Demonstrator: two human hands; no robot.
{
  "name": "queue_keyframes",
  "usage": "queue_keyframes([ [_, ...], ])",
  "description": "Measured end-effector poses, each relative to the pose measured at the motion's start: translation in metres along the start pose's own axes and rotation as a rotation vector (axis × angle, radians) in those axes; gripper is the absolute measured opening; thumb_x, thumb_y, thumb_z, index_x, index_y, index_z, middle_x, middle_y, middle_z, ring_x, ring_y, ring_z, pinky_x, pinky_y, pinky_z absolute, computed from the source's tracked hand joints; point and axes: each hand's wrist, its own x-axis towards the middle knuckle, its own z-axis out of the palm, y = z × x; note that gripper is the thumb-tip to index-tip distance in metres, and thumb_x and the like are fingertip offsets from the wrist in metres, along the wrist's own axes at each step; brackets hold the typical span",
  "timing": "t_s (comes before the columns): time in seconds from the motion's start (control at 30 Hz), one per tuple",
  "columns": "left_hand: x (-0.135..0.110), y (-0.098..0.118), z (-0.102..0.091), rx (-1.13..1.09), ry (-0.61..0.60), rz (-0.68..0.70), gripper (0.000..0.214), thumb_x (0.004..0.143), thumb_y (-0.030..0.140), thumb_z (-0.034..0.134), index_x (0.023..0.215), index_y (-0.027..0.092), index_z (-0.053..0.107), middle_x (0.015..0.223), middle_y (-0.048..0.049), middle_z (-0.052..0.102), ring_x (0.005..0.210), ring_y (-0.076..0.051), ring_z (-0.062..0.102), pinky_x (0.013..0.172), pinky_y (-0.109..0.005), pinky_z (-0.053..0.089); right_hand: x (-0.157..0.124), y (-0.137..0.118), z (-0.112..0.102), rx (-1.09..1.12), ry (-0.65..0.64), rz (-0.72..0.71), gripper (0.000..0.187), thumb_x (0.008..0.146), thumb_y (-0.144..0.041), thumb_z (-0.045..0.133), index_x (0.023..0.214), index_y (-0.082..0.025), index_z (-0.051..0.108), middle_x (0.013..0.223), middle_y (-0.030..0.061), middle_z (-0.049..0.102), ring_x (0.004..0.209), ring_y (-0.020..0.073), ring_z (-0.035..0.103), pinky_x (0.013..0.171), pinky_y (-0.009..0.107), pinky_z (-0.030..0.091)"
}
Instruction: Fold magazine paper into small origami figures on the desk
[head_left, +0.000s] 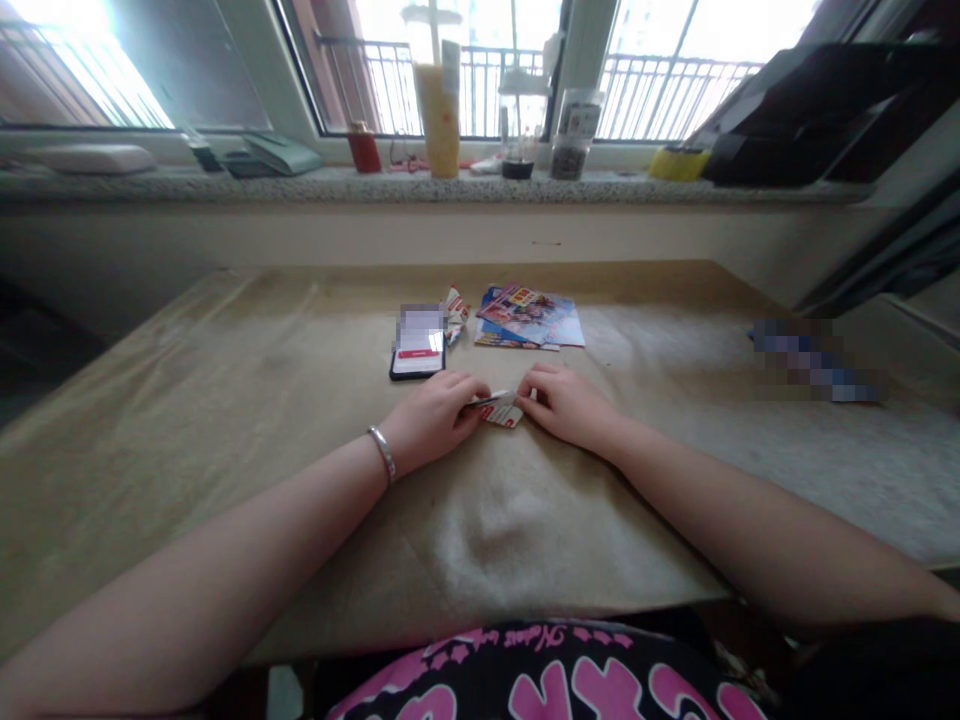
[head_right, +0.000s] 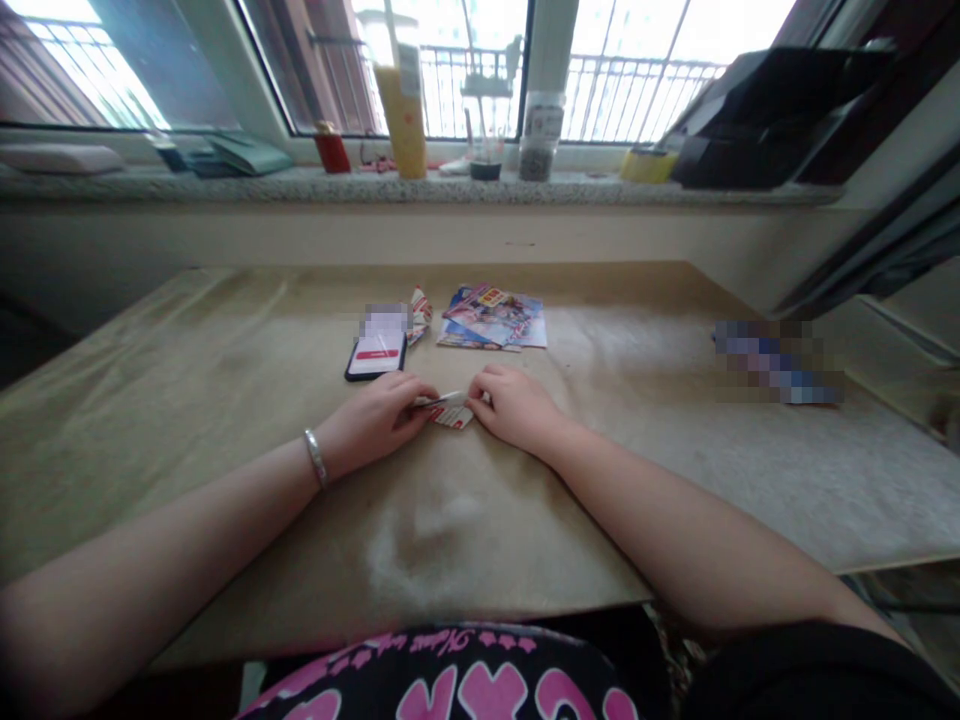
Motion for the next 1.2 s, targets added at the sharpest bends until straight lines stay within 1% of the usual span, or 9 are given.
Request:
queue_keyframes([
  [0.1,-0.001,0.001,0.002,-0.097,0.046,0.056,0.019,0.081,0.023,0.056,0.098,0.015,0.053,0.100,-0.0072,0.058,0.091,-0.017,0.055,0.081,-0.030,0.048,0.000,0.000,0.000,0.101,0.024,0.088,0.011,0.081,-0.024,0.057,0.073,-0.018,0.062,0.071,0.0012,0.060,0.067,0.0127,0.052,0.062,0.024,0.038],
  [0.23,-0.001,-0.002,0.003,-0.163,0.113,0.062,0.007,0.082,0.018,0.055,0.089,0.016,0.056,0.116,-0.0095,0.052,0.101,-0.016,0.054,0.088,-0.030,0.047,0.001,0.000,0.002,0.334,0.003,0.168,0.011,0.078,-0.027,0.059,0.076,-0.017,0.063,0.061,-0.0025,0.058,0.056,0.0094,0.049,0.055,0.021,0.036],
  [0.37,0.001,-0.003,0.001,-0.268,0.132,0.007,0.011,0.080,0.011,0.052,0.085,0.016,0.061,0.103,-0.0059,0.060,0.091,-0.013,0.057,0.079,-0.025,0.050,0.002,0.002,0.007,0.539,0.032,0.181,0.027,0.076,-0.029,0.060,0.101,-0.018,0.058,0.059,-0.0056,0.054,0.052,0.0093,0.048,0.052,0.021,0.038],
  [0.43,0.002,-0.002,0.000,-0.333,0.115,-0.021,0.011,0.081,0.013,0.052,0.085,0.016,0.062,0.099,-0.0054,0.062,0.086,-0.012,0.058,0.073,-0.022,0.050,0.002,0.003,0.008,0.584,0.055,0.192,0.026,0.078,-0.029,0.057,0.101,-0.019,0.056,0.059,-0.0058,0.054,0.052,0.0098,0.049,0.052,0.021,0.038],
  [0.53,0.003,-0.002,0.000,-0.384,0.088,-0.057,0.011,0.082,0.016,0.053,0.085,0.015,0.063,0.098,-0.0058,0.063,0.082,-0.012,0.059,0.068,-0.021,0.050,0.001,0.002,0.005,0.549,0.060,0.202,0.016,0.082,-0.030,0.051,0.089,-0.019,0.060,0.062,-0.0030,0.058,0.056,0.0106,0.053,0.054,0.022,0.040],
  [0.63,0.004,-0.006,0.002,-0.349,0.102,-0.075,0.012,0.081,0.015,0.053,0.086,0.015,0.064,0.099,-0.0055,0.063,0.087,-0.013,0.059,0.074,-0.024,0.050,0.000,0.001,0.002,0.424,0.034,0.179,0.017,0.081,-0.033,0.054,0.082,-0.018,0.064,0.066,-0.0011,0.061,0.058,0.0103,0.053,0.055,0.021,0.039],
  [0.97,0.006,-0.008,0.004,-0.257,0.052,-0.117,0.018,0.082,0.018,0.052,0.095,0.016,0.065,0.097,-0.0055,0.064,0.089,-0.016,0.059,0.083,-0.030,0.049,0.002,0.003,0.004,0.192,0.021,0.145,0.014,0.079,-0.029,0.059,0.086,-0.019,0.067,0.068,-0.0008,0.061,0.060,0.0106,0.053,0.058,0.022,0.039],
  [1.1,0.008,-0.008,0.007,-0.246,0.016,-0.067,0.017,0.084,0.018,0.051,0.093,0.016,0.065,0.095,-0.0049,0.065,0.089,-0.016,0.058,0.083,-0.029,0.048,0.004,0.005,0.007,0.157,0.026,0.100,0.011,0.077,-0.026,0.060,0.082,-0.019,0.067,0.071,0.0001,0.061,0.061,0.0103,0.053,0.058,0.022,0.039],
  [1.2,0.010,-0.011,0.010,-0.194,0.029,-0.015,0.015,0.082,0.015,0.054,0.090,0.015,0.067,0.092,-0.0055,0.065,0.087,-0.016,0.058,0.081,-0.029,0.047,0.005,0.007,0.009,0.135,0.038,0.030,0.008,0.077,-0.022,0.059,0.078,-0.018,0.066,0.085,0.0025,0.062,0.061,0.0084,0.052,0.060,0.022,0.040],
])
